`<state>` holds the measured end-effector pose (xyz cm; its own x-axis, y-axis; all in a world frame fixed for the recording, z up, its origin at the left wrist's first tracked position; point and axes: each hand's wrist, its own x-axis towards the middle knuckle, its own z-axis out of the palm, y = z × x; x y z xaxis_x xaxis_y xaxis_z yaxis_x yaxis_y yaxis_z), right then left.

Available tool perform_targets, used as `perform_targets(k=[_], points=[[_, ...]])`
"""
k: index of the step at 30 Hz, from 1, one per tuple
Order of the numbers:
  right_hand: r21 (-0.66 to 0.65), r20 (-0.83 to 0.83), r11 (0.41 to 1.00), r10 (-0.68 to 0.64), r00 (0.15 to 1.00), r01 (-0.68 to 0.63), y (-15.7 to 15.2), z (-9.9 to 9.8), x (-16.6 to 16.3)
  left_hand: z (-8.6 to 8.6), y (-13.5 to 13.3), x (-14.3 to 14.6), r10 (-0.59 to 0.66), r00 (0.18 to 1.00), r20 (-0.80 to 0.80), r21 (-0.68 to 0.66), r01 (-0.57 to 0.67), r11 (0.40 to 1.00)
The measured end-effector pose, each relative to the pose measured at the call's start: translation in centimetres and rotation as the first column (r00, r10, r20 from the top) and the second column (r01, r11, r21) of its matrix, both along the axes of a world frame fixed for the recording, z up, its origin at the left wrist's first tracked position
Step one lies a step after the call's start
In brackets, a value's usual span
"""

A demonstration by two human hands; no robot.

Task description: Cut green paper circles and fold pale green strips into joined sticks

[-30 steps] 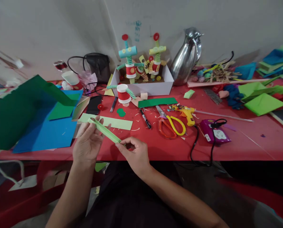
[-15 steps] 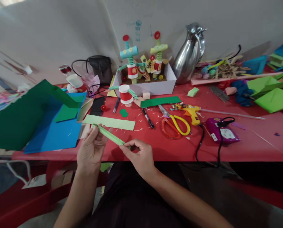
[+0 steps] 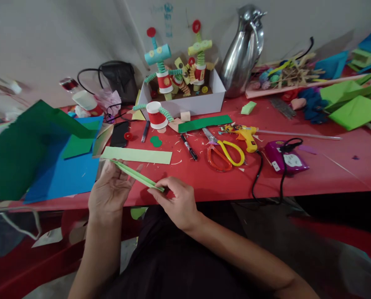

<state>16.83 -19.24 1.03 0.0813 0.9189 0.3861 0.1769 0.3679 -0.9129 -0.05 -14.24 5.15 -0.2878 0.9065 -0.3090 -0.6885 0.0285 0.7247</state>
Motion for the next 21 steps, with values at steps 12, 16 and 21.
perform_targets(k=[12,16,21], points=[[-0.018,-0.005,1.000,0.000,1.000,-0.001,0.1,-0.3,0.2,0.5,0.4,-0.3,0.071,0.997,0.011,-0.086,-0.069,0.994],[-0.063,-0.031,0.998,0.027,0.999,-0.029,0.2,-0.4,0.2,0.4,0.4,-0.7,0.091,0.996,0.004,-0.076,-0.090,0.993],[-0.214,-0.140,0.968,0.101,0.985,-0.130,0.5,-0.7,0.1,0.2,0.5,-1.3,0.079,0.997,-0.005,-0.007,-0.079,0.997]])
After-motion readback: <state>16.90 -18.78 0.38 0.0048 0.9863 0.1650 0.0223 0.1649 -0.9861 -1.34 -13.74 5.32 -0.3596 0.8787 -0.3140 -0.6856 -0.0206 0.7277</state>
